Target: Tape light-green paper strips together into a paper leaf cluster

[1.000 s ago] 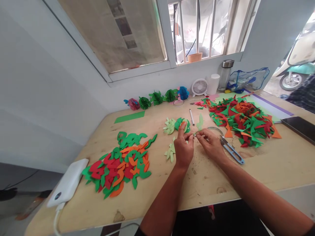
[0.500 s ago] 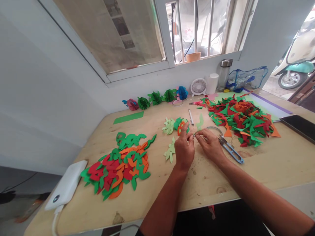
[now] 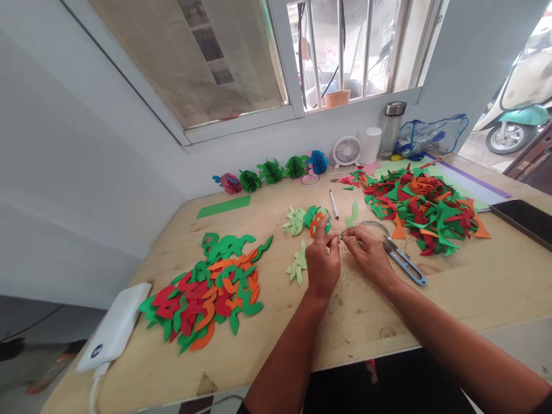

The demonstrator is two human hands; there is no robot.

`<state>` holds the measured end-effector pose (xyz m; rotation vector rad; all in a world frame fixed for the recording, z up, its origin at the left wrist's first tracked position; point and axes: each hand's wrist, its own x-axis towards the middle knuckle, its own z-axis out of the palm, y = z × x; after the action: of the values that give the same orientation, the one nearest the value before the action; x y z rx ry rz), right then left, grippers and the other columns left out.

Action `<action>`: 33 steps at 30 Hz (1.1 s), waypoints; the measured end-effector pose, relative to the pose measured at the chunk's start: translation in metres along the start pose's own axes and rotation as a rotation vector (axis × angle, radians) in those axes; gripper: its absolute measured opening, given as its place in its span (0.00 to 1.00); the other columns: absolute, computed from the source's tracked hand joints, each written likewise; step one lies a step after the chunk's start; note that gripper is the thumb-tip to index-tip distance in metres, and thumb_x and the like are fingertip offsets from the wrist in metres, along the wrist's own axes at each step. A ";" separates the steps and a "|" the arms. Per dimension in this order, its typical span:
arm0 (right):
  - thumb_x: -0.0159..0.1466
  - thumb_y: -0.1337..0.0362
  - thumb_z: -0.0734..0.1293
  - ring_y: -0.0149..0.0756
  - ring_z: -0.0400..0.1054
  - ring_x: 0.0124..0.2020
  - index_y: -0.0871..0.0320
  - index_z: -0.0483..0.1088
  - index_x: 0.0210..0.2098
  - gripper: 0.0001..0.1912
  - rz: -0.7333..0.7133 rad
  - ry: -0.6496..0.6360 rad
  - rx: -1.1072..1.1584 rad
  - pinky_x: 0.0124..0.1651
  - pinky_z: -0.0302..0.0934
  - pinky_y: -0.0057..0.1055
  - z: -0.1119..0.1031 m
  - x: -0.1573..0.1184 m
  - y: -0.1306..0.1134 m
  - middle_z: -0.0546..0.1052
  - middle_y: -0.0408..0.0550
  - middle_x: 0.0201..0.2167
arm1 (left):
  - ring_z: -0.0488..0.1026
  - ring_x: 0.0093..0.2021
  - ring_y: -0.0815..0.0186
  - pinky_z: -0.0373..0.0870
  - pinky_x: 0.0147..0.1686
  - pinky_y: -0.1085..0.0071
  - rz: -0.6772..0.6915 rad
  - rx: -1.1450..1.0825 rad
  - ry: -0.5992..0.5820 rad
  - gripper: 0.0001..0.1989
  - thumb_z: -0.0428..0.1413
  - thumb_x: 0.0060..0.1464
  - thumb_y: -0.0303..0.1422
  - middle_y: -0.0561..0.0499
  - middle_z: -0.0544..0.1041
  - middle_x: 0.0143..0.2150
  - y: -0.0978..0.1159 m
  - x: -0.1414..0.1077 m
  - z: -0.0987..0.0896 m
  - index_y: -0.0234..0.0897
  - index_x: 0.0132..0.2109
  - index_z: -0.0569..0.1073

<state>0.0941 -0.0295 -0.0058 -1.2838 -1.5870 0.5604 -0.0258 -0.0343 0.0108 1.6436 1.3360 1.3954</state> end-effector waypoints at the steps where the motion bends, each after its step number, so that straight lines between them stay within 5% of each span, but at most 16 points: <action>1: 0.63 0.58 0.60 0.39 0.67 0.35 0.56 0.69 0.29 0.11 0.004 0.001 -0.001 0.38 0.59 0.34 0.000 0.000 0.000 0.74 0.49 0.30 | 0.77 0.42 0.60 0.70 0.47 0.64 -0.002 0.001 0.002 0.21 0.51 0.52 0.23 0.48 0.80 0.38 -0.001 0.000 0.000 0.41 0.53 0.69; 17: 0.62 0.59 0.60 0.40 0.67 0.35 0.56 0.69 0.28 0.11 -0.004 0.010 -0.048 0.38 0.58 0.34 -0.002 0.000 -0.004 0.74 0.49 0.29 | 0.77 0.43 0.61 0.72 0.46 0.65 -0.058 -0.044 0.001 0.27 0.53 0.52 0.25 0.46 0.80 0.40 -0.004 -0.001 0.002 0.39 0.60 0.62; 33: 0.62 0.61 0.61 0.38 0.67 0.33 0.57 0.70 0.27 0.10 -0.033 0.031 -0.101 0.38 0.58 0.33 0.001 0.000 0.000 0.73 0.48 0.27 | 0.78 0.40 0.63 0.72 0.46 0.66 0.027 0.094 0.059 0.26 0.53 0.52 0.22 0.50 0.80 0.37 -0.001 -0.004 0.006 0.40 0.58 0.64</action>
<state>0.0935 -0.0296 -0.0063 -1.3321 -1.6256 0.4429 -0.0202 -0.0364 0.0067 1.6986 1.4379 1.4259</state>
